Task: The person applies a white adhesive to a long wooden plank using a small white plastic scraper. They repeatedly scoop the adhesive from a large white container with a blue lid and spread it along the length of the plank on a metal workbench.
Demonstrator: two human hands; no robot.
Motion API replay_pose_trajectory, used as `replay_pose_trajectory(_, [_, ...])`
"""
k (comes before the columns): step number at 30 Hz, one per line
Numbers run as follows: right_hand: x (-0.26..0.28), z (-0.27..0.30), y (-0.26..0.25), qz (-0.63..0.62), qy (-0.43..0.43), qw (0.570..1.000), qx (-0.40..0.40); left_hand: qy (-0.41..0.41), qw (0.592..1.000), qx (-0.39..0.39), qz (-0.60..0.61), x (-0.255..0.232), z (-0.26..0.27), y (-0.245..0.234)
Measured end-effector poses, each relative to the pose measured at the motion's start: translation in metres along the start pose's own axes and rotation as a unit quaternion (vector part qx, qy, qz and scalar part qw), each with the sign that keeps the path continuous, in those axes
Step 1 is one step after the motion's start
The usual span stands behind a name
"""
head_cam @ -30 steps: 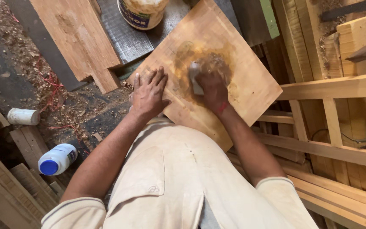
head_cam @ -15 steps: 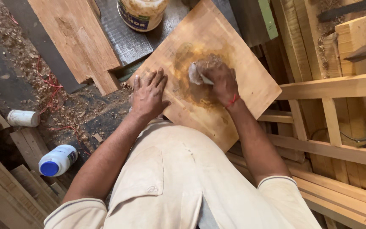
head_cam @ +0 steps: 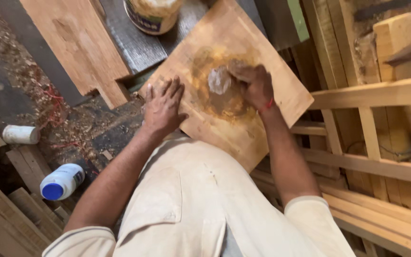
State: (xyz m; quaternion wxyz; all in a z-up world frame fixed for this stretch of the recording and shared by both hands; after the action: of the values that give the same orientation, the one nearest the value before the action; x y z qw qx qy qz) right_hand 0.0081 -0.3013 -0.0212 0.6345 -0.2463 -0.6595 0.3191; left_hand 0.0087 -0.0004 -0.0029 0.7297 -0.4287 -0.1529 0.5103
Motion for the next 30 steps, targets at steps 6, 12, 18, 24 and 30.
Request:
replay_pose_trajectory(6, [0.034,0.054,0.004,0.010,0.051,0.997,0.065,0.005,1.000,-0.018,0.013,0.000,-0.002,0.002])
replay_pose_trajectory(12, [0.013,0.033,-0.001,-0.123,0.026,0.992,0.028,0.004,1.000,-0.006,-0.001,0.000,0.000,-0.001])
replay_pose_trajectory(18, [0.055,0.045,0.058,0.152,0.043,0.982,0.106,0.005,1.000,0.012,-0.029,-0.001,-0.004,0.001])
replay_pose_trajectory(24, [0.049,0.080,0.042,0.126,0.010,0.985,0.113,-0.001,1.000,0.019,-0.023,-0.002,-0.001,-0.004])
replay_pose_trajectory(30, [0.010,0.003,0.040,0.026,-0.017,0.999,-0.017,0.005,0.999,0.011,-0.030,-0.001,-0.002,-0.004])
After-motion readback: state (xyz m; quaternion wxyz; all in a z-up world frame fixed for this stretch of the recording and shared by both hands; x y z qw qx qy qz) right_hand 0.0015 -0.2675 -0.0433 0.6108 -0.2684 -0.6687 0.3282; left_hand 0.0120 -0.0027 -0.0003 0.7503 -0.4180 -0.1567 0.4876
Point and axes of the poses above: each hand's wrist, its own z-axis away from the middle knuckle, its own y-axis out of the palm, x = y × z, the point moved 1 cm from there along -z, towards the middle knuckle, and after that the axes turned 9 degrees about -z, right-handed, at the moved point
